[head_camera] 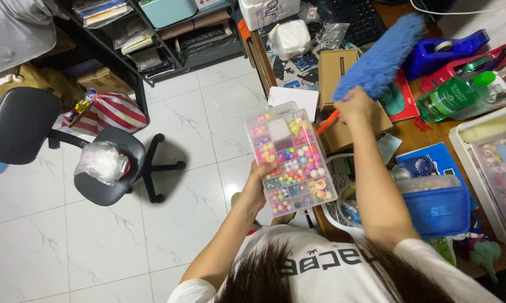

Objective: The person organizes various small items on a cluttered desk, including highlighters, a power adapter, and a small electronic device. They place these items into a white mesh basket and a clear plastic organizer box, then arrange the containers on a shelf.

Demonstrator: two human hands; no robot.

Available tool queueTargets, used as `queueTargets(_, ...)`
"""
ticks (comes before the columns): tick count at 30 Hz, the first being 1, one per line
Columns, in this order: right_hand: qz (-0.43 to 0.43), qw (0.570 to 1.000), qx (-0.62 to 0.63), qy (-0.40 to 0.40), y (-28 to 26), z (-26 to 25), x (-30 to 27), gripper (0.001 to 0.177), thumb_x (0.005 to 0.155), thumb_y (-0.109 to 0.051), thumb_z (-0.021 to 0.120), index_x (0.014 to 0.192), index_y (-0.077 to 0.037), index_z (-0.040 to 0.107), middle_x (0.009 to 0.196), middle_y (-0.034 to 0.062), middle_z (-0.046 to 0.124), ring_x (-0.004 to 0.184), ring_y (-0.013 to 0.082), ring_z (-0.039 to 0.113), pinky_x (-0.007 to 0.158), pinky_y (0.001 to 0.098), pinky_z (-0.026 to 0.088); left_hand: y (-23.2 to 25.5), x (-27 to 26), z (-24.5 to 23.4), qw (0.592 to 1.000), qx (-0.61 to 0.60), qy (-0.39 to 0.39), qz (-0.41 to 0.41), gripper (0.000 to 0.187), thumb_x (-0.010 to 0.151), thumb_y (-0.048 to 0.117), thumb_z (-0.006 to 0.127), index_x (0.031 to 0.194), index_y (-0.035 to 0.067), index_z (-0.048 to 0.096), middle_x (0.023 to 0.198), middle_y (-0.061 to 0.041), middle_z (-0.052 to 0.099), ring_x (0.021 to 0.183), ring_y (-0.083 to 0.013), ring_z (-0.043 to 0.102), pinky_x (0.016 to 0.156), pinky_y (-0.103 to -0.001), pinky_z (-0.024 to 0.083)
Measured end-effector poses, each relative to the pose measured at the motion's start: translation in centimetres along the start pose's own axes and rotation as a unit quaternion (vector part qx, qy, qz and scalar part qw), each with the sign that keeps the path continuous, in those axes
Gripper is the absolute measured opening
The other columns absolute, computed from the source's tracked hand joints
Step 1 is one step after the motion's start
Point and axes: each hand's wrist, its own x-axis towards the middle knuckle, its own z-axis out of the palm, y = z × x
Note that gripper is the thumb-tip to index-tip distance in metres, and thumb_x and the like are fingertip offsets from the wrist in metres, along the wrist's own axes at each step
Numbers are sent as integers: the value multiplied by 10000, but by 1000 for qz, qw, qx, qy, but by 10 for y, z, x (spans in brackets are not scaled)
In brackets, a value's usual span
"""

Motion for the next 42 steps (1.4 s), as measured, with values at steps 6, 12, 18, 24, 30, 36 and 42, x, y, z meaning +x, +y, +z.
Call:
queueTargets(6, -67, 875, 470, -93, 18, -74, -28, 595, 854, 74, 683, 1318, -82, 346, 1045, 165, 623, 724, 251, 699, 639, 423, 647, 10, -14, -11, 998, -45, -3, -47, 749, 823, 350, 727, 1380, -61, 442, 1236, -241, 636, 1110, -361, 680, 934, -509, 608)
queueTargets(12, -195, 976, 82, -58, 26, -153, -182, 794, 902, 102, 607, 1638, -104, 391, 925, 227, 583, 734, 217, 597, 662, 361, 516, 13, -7, -9, 996, 69, 44, 30, 716, 764, 386, 719, 1355, 88, 446, 1238, -164, 617, 1131, -284, 662, 917, -471, 611)
queueTargets(18, -443, 886, -86, -109, 48, -154, -265, 389, 886, -62, 627, 1273, -57, 662, 1134, 193, 716, 943, 301, 701, 773, 419, 573, -32, 42, -43, 993, 36, 108, 18, 699, 884, 510, 708, 1430, 93, 580, 1372, -58, 648, 1181, -153, 602, 931, -320, 470)
queueTargets(24, -349, 905, -241, 20, 28, -173, -210, 343, 984, -47, 618, 1310, -112, 706, 924, 193, 705, 818, 353, 680, 737, 458, 552, -42, 23, -39, 998, -9, 52, -36, 537, 779, 362, 764, 1174, 61, 562, 1236, -187, 602, 1181, -353, 599, 989, -527, 522)
queueTargets(30, -390, 906, -155, -57, 37, -160, -246, 377, 895, -77, 602, 1261, -90, 695, 937, 178, 712, 805, 342, 702, 724, 425, 564, -31, 17, -17, 989, 58, 129, -41, 639, 766, 397, 655, 1329, 115, 547, 1150, -110, 670, 1058, -278, 661, 892, -488, 521)
queueTargets(36, -329, 935, -135, 3, 46, -166, -200, 356, 968, -87, 611, 1318, -34, 658, 1122, 240, 713, 963, 376, 707, 811, 422, 561, -28, -2, -16, 997, -34, 9, -75, 634, 782, 351, 649, 1306, 7, 548, 1176, -224, 681, 1078, -395, 674, 939, -585, 545)
queueTargets(42, -232, 965, 19, -117, 69, -148, -216, 436, 919, -96, 576, 1351, -44, 601, 1015, 246, 714, 890, 414, 679, 775, 445, 549, -31, 8, -1, 972, -207, -103, -27, 693, 831, 425, 644, 1386, 23, 541, 1282, -199, 649, 1167, -383, 631, 1001, -558, 524)
